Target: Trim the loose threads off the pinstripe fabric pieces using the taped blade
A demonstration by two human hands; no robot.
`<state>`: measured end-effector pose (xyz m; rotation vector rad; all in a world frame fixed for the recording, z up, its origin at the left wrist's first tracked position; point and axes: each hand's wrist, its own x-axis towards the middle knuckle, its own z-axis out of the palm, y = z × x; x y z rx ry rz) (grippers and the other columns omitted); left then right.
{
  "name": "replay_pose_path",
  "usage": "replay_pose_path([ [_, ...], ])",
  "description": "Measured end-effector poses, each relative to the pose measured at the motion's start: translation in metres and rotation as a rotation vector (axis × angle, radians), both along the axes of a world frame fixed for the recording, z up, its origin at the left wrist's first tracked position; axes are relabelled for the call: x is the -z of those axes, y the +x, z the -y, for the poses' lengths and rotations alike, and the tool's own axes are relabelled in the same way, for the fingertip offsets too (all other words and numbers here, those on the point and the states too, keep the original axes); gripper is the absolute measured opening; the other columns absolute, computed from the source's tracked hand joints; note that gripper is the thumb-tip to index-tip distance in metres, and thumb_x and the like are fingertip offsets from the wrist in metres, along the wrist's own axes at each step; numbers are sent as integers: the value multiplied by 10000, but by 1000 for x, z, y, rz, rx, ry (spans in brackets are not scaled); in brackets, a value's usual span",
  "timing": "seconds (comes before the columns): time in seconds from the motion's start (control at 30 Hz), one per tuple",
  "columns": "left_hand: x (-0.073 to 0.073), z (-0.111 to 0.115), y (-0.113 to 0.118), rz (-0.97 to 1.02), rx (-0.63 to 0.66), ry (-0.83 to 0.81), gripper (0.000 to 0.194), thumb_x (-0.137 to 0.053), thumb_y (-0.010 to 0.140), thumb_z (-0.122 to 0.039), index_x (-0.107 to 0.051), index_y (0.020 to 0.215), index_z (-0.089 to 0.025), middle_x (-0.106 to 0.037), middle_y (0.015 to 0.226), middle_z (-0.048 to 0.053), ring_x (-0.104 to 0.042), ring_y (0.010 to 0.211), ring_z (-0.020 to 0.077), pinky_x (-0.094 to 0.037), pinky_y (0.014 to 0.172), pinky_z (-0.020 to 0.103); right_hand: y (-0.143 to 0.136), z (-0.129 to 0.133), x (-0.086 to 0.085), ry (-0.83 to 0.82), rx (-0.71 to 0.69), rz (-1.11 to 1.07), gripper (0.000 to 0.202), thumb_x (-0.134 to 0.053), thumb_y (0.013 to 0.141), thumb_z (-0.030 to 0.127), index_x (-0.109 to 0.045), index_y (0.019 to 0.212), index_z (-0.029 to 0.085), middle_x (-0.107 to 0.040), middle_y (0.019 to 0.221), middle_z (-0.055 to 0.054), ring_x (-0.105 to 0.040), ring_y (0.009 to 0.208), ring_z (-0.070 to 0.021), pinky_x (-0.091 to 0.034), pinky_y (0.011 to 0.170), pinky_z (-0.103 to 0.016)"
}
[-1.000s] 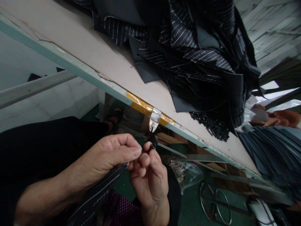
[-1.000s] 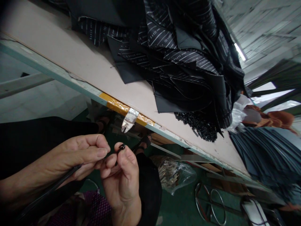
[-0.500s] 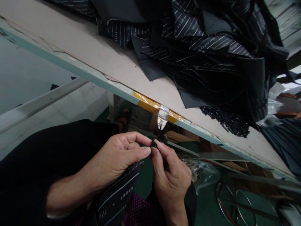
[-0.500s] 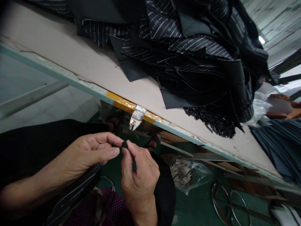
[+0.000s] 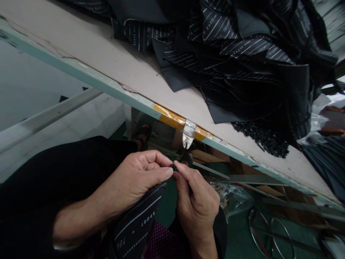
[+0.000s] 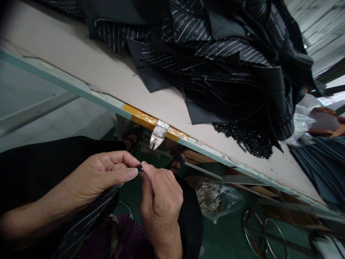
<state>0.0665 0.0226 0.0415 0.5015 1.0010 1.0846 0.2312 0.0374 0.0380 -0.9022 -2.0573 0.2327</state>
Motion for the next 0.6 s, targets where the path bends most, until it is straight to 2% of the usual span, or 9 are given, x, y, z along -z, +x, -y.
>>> replay_pose_path([
  [0.1,-1,-1,0,52,6,0,193,-880,698,-241,-714,753,-161,-581,502,-80,-440,437,36,-331,441,116,2,0,1,18,-24,22,264,-612,940,-13,-744,1115,135,-812,912,-70,-769,778,-160,-601,725,-252],
  [0.2,0,-2,0,92,21,6,200,-889,699,-236,-709,741,-158,-596,520,-72,-453,450,34,-351,453,114,5,0,2,33,-42,57,278,-620,931,-25,-737,1132,128,-808,938,-86,-758,827,-178,-601,760,-292],
  [0.3,2,0,0,113,28,15,180,-879,703,-226,-711,719,-164,-560,482,-82,-410,418,28,-288,411,113,9,-1,2,67,-60,70,285,-612,945,-16,-727,1153,142,-807,944,-89,-750,847,-180,-607,771,-307],
  [0.4,2,1,0,99,23,22,152,-859,698,-225,-716,710,-175,-514,448,-94,-362,391,27,-242,382,124,10,-2,2,96,-72,89,261,-599,970,7,-725,1159,137,-801,927,-92,-747,854,-184,-608,788,-323],
  [0.6,1,-1,2,26,-1,53,103,-819,684,-204,-720,670,-178,-514,434,-90,-366,397,33,-249,387,126,8,-3,2,125,-72,111,221,-602,976,15,-736,1126,106,-801,929,-99,-743,844,-190,-589,803,-329],
])
